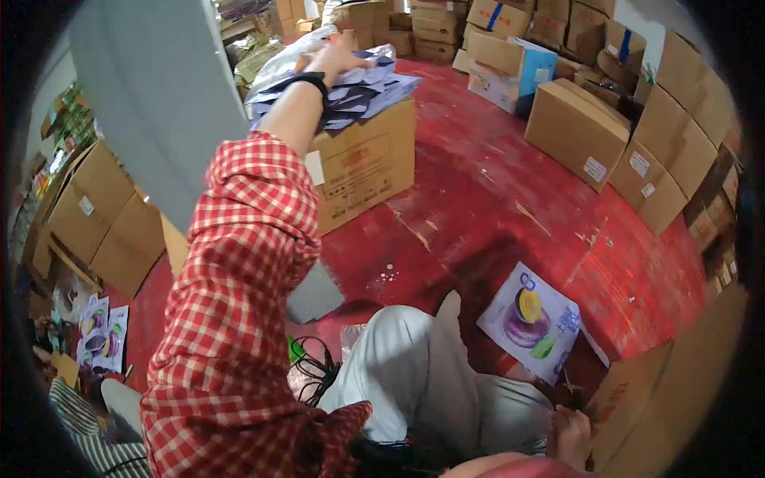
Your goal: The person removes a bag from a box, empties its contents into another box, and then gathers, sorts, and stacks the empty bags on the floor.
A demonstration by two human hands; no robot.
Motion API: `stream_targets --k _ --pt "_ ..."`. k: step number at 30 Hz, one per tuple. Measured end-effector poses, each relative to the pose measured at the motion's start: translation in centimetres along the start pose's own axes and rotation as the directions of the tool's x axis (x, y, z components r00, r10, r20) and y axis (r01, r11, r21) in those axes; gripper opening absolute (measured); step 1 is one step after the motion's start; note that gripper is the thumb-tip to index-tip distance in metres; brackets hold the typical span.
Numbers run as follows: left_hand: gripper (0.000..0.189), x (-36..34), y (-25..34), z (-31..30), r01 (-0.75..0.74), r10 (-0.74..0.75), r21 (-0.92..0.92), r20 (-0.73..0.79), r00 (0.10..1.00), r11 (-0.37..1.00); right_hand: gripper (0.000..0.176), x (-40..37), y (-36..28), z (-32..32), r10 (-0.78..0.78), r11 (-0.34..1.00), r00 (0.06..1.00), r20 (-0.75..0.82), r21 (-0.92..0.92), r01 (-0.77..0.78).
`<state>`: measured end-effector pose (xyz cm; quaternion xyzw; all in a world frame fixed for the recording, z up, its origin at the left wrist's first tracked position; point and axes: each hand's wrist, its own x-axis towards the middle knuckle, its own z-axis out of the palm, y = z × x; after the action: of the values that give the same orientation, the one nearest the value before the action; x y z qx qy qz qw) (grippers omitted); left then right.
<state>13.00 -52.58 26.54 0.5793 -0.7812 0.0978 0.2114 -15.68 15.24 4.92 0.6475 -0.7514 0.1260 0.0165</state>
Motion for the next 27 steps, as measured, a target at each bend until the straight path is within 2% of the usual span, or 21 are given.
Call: stream_targets --k 1,2,3,4,6,8,11,16,19,20,22,23,24,27 --pt "0.076 1.7 -1.4 0.3 -0.086 0.082 0.088 0.048 0.995 0.992 0.020 0.0 0.0 -0.1 -0.005 1.000 1.000 0.011 -0.015 0.005" --pt "0.066 2.2 -3.2 0.6 -0.136 0.157 -0.143 0.146 0.977 0.980 0.019 0.3 -0.1 -0.2 0.009 1.000 0.999 0.033 0.008 -0.009" --pt "0.068 3.6 -4.0 2.1 0.098 -0.104 0.152 0.031 0.994 0.983 0.018 0.7 -0.4 -0.3 0.017 0.999 0.998 0.053 0.035 -0.019" --pt "0.063 4.7 -5.9 3.0 0.088 -0.096 0.159 0.045 0.994 0.983 0.017 1.0 -0.5 -0.1 0.022 0.998 0.997 0.070 0.061 -0.027" --pt "0.051 3.3 -6.1 1.8 0.085 -0.105 0.190 0.102 0.989 0.978 0.016 1.2 0.0 0.9 0.009 0.997 0.998 0.058 0.072 -0.013" --pt "0.032 2.2 -3.6 2.5 0.194 -0.193 0.332 -0.035 0.981 0.923 0.015 1.2 -0.1 1.1 0.010 0.997 0.998 0.061 0.080 -0.015" --pt "0.028 1.8 -4.0 2.1 0.192 -0.195 0.315 -0.024 0.981 0.929 0.014 2.1 -0.9 0.0 0.032 0.995 0.998 0.060 0.087 -0.037" --pt "0.024 -2.2 -1.7 -0.6 0.026 0.039 0.410 -0.148 0.988 0.912 0.015 1.6 -0.1 0.1 0.035 0.990 0.998 0.058 0.133 -0.043" --pt "0.022 -1.2 -1.6 -1.3 0.052 0.061 0.380 -0.280 0.958 0.923 0.019 1.7 -0.4 0.9 0.037 0.996 0.999 0.006 0.079 -0.037" --pt "0.023 -1.2 -1.5 -1.8 0.033 0.071 0.339 -0.290 0.954 0.940 0.020 1.8 -0.2 1.1 0.020 0.991 1.000 0.007 0.129 -0.021" --pt "0.020 -0.4 -0.9 -1.6 0.035 0.097 0.255 -0.486 0.868 0.966 0.024 1.4 0.2 1.4 -0.012 0.974 1.000 0.001 0.225 0.012" --pt "0.019 -0.2 -0.3 -1.9 0.028 0.104 0.213 -0.582 0.806 0.977 0.025 1.4 0.3 1.4 0.007 0.978 1.000 -0.006 0.208 -0.006" --pt "0.019 -0.2 0.2 -2.3 0.006 0.084 0.152 -0.577 0.812 0.988 0.027 1.3 0.2 1.4 0.029 0.981 0.999 -0.016 0.191 -0.025" --pt "0.020 1.1 1.7 -4.0 -0.179 0.323 0.280 -0.643 0.694 0.943 0.026 1.3 -0.5 0.4 0.102 0.981 0.995 -0.020 0.168 -0.097"
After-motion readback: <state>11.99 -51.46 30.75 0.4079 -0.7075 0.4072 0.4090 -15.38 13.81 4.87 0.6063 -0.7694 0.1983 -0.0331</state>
